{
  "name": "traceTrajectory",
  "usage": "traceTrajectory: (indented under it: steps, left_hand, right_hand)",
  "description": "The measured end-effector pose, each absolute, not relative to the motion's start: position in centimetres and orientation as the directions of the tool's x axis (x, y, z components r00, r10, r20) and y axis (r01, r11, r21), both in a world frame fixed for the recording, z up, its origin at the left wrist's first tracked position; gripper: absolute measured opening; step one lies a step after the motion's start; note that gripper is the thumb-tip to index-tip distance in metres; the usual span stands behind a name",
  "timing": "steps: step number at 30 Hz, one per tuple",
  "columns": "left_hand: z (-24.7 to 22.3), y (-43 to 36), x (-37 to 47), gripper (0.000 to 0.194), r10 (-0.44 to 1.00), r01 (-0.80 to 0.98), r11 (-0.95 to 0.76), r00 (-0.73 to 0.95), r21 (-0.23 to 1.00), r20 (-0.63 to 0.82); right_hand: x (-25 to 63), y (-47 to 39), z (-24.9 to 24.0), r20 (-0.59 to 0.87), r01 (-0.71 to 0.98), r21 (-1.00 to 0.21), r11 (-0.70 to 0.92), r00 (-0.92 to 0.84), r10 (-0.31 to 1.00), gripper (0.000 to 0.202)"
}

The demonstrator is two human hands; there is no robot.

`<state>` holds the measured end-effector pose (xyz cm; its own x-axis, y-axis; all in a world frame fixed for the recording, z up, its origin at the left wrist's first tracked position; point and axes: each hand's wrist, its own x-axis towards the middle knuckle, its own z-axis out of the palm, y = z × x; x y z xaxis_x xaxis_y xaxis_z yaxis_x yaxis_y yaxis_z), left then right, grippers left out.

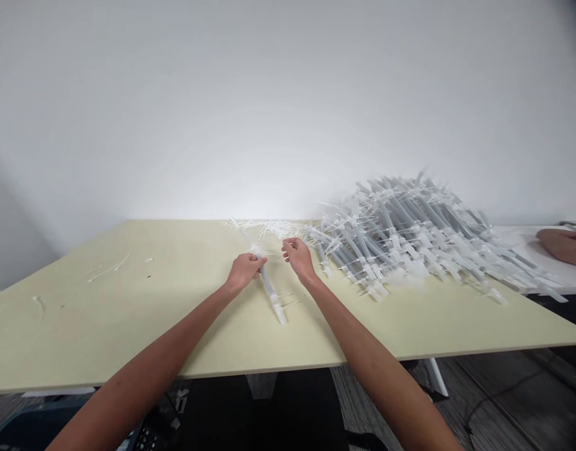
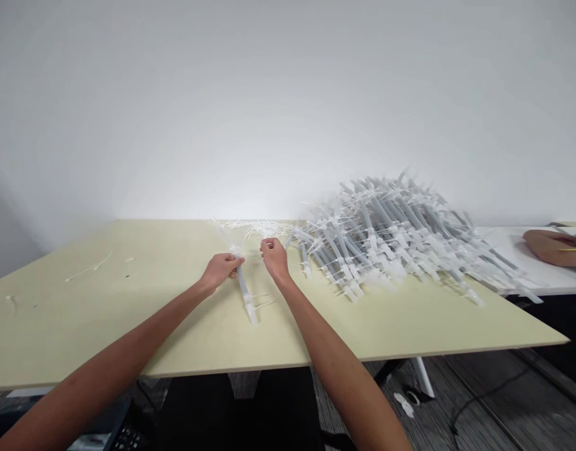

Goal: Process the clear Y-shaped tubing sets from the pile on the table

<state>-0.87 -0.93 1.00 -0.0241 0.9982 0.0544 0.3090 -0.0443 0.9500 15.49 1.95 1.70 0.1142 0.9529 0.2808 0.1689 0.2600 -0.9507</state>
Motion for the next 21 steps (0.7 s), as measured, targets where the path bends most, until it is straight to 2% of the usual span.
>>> traceTrajectory:
  steps: [2, 4, 6, 9, 12, 15, 18, 21]
  left_hand:
    - [0.5, -0.5, -1.5, 0.037, 0.993, 0.558, -0.011, -0.092, 0.830, 0.075]
    - [0.1, -0.1, -2.1, 0.039, 0.987, 0.710, 0.000, -0.112, 0.704, 0.112]
    - [-0.2, 0.1, -2.6, 0.035, 0.983, 0.781, -0.001, -0.114, 0.625, 0.143]
    - [-0.7, 0.3, -3.0, 0.030, 0.983, 0.821, 0.002, -0.108, 0.572, 0.151]
    - [-1.0, 0.6, -2.9, 0.027, 0.984, 0.829, 0.038, -0.128, 0.558, 0.124]
    - [-1.0, 0.8, -2.8, 0.023, 0.984, 0.819, 0.074, -0.154, 0.568, 0.094]
    - [-0.7, 0.7, -2.6, 0.021, 0.977, 0.753, 0.049, -0.172, 0.656, 0.125]
    - [-0.1, 0.1, -2.1, 0.021, 0.965, 0.626, -0.060, -0.163, 0.778, 0.206]
  right_hand:
    - [15.8, 2.0, 2.0, 0.333, 0.223, -0.930, 0.291, 0.177, 0.926, 0.024]
    - [16.1, 1.8, 2.8, 0.419, 0.242, -0.899, 0.365, 0.230, 0.878, 0.025]
    - [16.5, 1.3, 4.0, 0.494, 0.224, -0.867, 0.445, 0.271, 0.826, 0.025]
    - [17.0, 0.6, 5.9, 0.547, 0.194, -0.837, 0.512, 0.298, 0.782, 0.023]
    - [17.3, 0.4, 6.4, 0.540, 0.197, -0.841, 0.504, 0.244, 0.805, 0.022]
    - [17.6, 0.8, 5.2, 0.470, 0.230, -0.869, 0.437, 0.112, 0.876, 0.021]
    - [17.5, 1.2, 3.2, 0.372, 0.263, -0.897, 0.357, 0.008, 0.928, 0.021]
    - [16.8, 1.1, 1.9, 0.255, 0.236, -0.937, 0.258, -0.044, 0.966, 0.031]
